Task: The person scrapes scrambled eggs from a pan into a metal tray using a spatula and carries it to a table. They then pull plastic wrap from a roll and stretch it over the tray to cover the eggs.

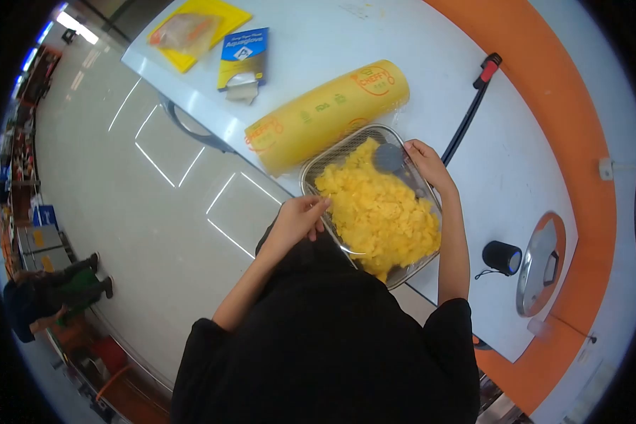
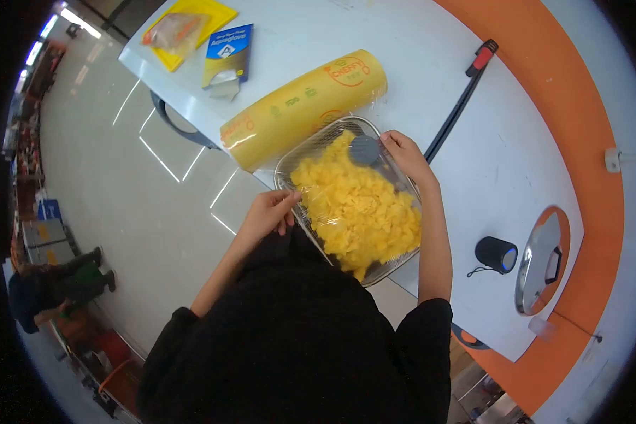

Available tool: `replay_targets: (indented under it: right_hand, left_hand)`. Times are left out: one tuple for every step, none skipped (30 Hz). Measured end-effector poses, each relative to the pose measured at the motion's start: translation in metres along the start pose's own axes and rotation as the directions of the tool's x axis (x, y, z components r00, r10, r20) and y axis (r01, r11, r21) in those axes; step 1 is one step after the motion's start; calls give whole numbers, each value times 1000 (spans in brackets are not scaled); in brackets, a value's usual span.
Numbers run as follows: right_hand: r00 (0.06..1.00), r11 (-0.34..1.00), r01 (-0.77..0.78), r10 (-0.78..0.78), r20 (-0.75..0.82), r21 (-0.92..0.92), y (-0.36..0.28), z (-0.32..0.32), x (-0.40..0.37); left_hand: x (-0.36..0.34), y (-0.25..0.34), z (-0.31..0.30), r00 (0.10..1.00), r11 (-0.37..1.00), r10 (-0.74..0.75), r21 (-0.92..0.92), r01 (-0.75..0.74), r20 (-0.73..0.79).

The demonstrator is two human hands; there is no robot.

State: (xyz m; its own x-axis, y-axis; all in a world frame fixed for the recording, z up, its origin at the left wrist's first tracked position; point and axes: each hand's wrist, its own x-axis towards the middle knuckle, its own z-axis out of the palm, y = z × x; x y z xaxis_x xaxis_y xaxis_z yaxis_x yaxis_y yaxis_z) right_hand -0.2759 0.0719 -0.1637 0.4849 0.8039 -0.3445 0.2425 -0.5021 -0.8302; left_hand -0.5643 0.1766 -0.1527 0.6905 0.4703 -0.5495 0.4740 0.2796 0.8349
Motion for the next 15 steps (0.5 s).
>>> replay_targets:
  right_hand:
    - [1000,1000,4,-4,14,-6,5,2,5]
    - [1000,1000,2,-2,30,3,10,1,8]
    - [999,1000,-1,1,43,13,9,2,8]
    - [999,1000,0,0,47,9,8,3,6]
    - [1000,1000,2,-2,14,23,8,7,4]
    - [1000,999,5,-4,-21,39,7,10,2]
    - [1000,999,4,-3,-21,39,6,11,2]
    - [1000,1000,16,-16,7,22,6,11,1]
    - [999,1000,28,-28,35,6,7,10,0]
    - [999,1000,29,-29,34,6,10,10,0]
    - [998,998,63,-63,7,-5,14,9,0]
    - [995,995,98,-99,-19,-18,15,8,1]
    - [994,994,106,-106,-20,-23,16,6,-1]
    - [992,981,25,-48,113,192,17,4,-5]
    - [967,920,-84,-18,256,384,18,3,-9]
  left_hand:
    - [0,-5,0,1000,1000,-3,-11,3,-12]
    - [1,-9,0,995,993,58,-98,-67,-85]
    - [2,-14,0,981,974,113,-177,-141,-159]
    - [1,-21,1,980,973,112,-181,-141,-162]
    - [-2,-30,2,964,949,124,-257,-185,-237]
    - [-3,-39,4,942,917,129,-325,-232,-309]
    - [0,-48,9,942,917,128,-325,-232,-309]
    - [4,-57,15,920,900,146,-337,-276,-364]
    - [6,-63,20,894,882,161,-346,-320,-418]
    - [8,-69,22,894,882,163,-345,-322,-417]
    - [10,-75,23,912,897,152,-334,-289,-380]
    - [11,-76,24,928,911,142,-321,-258,-344]
    - [11,-77,26,926,908,149,-322,-267,-347]
    - [11,-78,29,973,900,12,-422,-110,-229]
    - [11,-77,33,988,864,-119,-500,56,-95]
